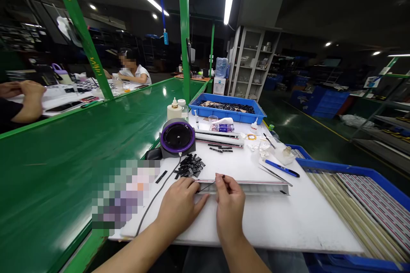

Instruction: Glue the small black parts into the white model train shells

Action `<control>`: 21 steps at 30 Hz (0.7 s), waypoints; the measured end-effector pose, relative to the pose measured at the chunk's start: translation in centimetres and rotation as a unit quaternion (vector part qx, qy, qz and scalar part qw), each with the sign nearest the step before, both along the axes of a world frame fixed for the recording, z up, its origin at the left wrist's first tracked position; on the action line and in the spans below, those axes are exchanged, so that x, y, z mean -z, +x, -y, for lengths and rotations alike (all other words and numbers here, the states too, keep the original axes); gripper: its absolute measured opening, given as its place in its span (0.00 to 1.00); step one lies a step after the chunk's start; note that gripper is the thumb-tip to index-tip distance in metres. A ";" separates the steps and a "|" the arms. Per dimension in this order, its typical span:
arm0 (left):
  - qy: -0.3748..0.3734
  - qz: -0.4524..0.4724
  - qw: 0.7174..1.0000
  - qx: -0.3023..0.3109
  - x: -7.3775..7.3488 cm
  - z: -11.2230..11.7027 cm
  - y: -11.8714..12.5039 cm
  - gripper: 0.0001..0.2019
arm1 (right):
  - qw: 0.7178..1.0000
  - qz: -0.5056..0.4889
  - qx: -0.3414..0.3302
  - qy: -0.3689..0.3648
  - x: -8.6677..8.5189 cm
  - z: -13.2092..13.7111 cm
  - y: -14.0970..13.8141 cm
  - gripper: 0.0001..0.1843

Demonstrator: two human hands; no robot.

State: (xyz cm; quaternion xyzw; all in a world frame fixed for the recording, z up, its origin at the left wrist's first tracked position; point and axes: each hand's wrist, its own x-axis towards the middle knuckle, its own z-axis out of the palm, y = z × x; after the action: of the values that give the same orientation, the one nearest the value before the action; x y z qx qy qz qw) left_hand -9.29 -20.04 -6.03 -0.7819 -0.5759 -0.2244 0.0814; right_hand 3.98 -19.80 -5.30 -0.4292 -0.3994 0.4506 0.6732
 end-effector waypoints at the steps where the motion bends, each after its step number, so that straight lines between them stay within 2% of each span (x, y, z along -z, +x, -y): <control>1: -0.001 0.001 1.000 0.001 0.0 0.0 0.0 0.12 | 1.000 0.014 0.001 0.001 0.0 0.1 -0.1 0.20; 9: -0.015 0.000 1.000 -0.002 -0.1 0.1 0.1 0.12 | 0.997 0.079 -0.004 0.007 0.4 0.3 -0.7 0.18; 15: -0.009 0.002 1.000 0.000 -0.1 0.1 0.1 0.12 | 0.996 0.086 -0.028 0.010 0.5 0.3 -0.6 0.18; 21: 0.001 -0.003 1.000 0.005 -0.3 0.1 0.0 0.12 | 0.996 0.089 -0.023 0.006 0.2 0.4 -0.6 0.18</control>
State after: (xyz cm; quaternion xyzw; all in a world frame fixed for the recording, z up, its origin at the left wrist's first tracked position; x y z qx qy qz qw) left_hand -9.25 -20.14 -5.77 -0.7857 -0.5712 -0.2225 0.0826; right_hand 3.33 -20.17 -5.54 -0.4544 -0.4705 0.4237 0.6266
